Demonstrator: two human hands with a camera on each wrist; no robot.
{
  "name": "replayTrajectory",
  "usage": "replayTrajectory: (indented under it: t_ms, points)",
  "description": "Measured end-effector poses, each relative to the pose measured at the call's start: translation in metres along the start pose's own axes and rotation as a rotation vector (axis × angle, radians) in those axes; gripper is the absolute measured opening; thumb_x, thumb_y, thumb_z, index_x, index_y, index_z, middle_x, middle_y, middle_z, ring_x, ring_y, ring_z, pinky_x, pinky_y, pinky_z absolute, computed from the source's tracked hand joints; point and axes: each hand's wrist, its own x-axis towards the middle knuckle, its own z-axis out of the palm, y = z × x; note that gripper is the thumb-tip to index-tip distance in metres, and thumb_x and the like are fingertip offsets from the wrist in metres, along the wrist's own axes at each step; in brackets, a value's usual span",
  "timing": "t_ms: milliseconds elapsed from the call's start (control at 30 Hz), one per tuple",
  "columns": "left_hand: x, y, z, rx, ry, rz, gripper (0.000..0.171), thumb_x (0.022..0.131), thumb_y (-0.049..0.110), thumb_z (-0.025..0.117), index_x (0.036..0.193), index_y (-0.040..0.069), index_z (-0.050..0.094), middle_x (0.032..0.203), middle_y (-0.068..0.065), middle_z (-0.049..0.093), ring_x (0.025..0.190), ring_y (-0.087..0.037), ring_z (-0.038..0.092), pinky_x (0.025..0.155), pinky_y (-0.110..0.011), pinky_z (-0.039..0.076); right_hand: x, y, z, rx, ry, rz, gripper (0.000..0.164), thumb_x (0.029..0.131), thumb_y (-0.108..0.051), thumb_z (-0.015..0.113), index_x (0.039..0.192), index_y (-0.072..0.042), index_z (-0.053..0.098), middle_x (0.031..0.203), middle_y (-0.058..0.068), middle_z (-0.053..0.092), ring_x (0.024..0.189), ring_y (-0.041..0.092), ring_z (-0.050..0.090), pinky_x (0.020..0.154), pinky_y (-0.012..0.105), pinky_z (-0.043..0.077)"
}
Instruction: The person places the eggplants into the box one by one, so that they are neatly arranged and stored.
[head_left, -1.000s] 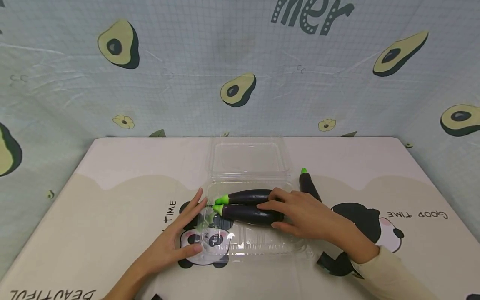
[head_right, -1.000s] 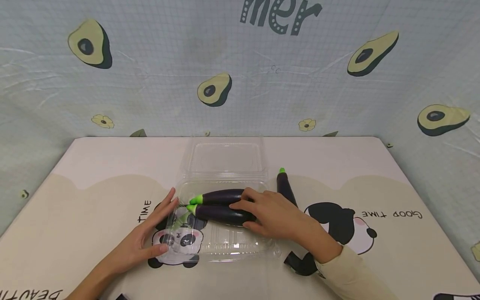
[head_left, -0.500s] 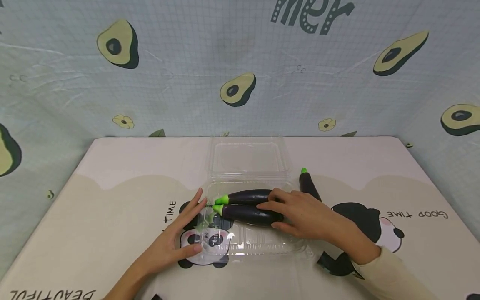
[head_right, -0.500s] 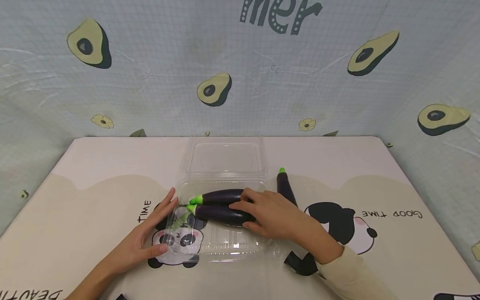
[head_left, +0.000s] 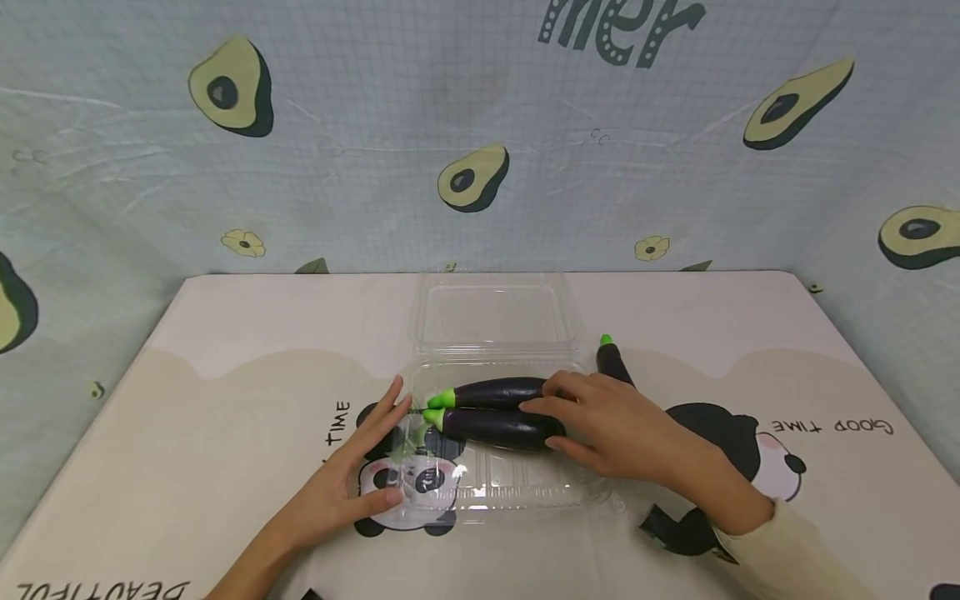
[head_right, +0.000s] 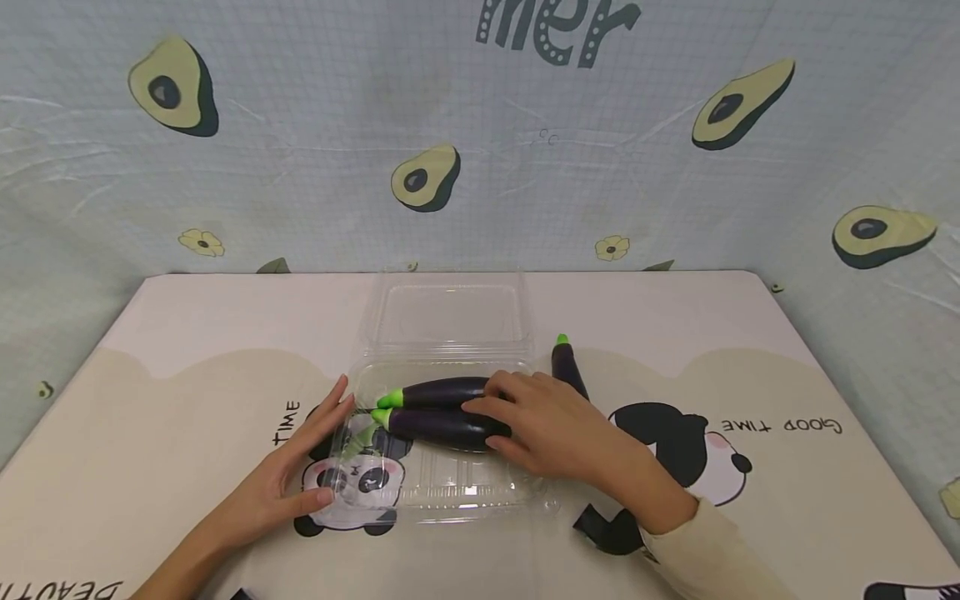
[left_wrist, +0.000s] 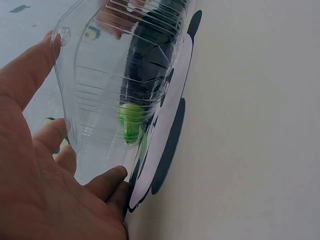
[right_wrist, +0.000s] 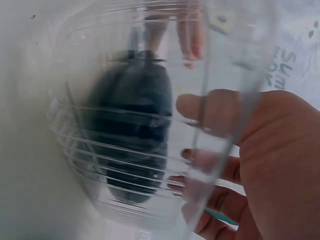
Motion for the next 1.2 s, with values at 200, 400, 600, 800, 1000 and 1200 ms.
replayTrajectory:
  t_ms: [200,400,600,800,1000,1200]
  points:
    - [0.0,0.0,0.0,-0.001,0.001,0.007,0.084,0.078,0.016,0.069,0.152,0.013,0.028,0.161,-0.002,0.006,0.145,-0.02,0.008,0.098,-0.074,0.014,-0.006,0.0,-0.007,-0.017,0.082,0.051,0.044,0.084,-0.024,0.073,0.125,-0.016,0.062,0.107,-0.001,0.057,0.08,0.011,0.053,0.067,0.029,0.048]
    - [0.0,0.001,0.0,0.012,0.008,-0.01,0.084,0.079,0.018,0.068,0.152,0.014,0.028,0.161,0.0,0.006,0.145,-0.019,0.008,0.097,-0.076,0.015,-0.014,0.0,-0.011,0.012,0.17,0.154,0.044,0.085,-0.024,0.072,0.127,-0.016,0.061,0.108,0.0,0.057,0.075,0.009,0.051,0.063,0.028,0.047]
    - [0.0,0.002,0.001,0.012,0.012,-0.022,0.084,0.079,0.019,0.067,0.152,0.015,0.027,0.161,0.001,0.005,0.145,-0.018,0.008,0.096,-0.076,0.014,-0.024,0.002,-0.015,0.034,0.239,0.238,0.044,0.086,-0.024,0.072,0.127,-0.016,0.061,0.111,0.0,0.056,0.075,0.008,0.05,0.06,0.027,0.046]
    - [0.001,0.002,0.0,0.013,0.01,-0.009,0.084,0.078,0.018,0.068,0.152,0.014,0.028,0.161,0.0,0.006,0.145,-0.02,0.008,0.097,-0.076,0.014,-0.034,0.004,-0.019,0.041,0.263,0.279,0.049,0.084,-0.021,0.074,0.131,-0.017,0.058,0.114,-0.001,0.055,0.076,0.006,0.051,0.061,0.025,0.046]
    - [0.0,0.001,0.0,0.014,0.007,-0.005,0.085,0.078,0.017,0.069,0.152,0.014,0.027,0.161,0.0,0.005,0.145,-0.02,0.008,0.098,-0.075,0.015,-0.046,0.008,-0.022,0.074,0.328,0.287,0.043,0.091,-0.03,0.065,0.131,-0.014,0.057,0.116,0.0,0.055,0.078,0.006,0.049,0.056,0.015,0.04]
    - [0.0,0.0,-0.001,0.015,0.002,-0.006,0.085,0.078,0.017,0.069,0.152,0.015,0.027,0.161,0.0,0.005,0.145,-0.02,0.007,0.098,-0.075,0.015,-0.06,0.011,-0.019,0.062,0.337,0.348,0.049,0.087,-0.022,0.07,0.133,-0.012,0.055,0.117,0.001,0.054,0.077,0.003,0.044,0.056,0.015,0.04]
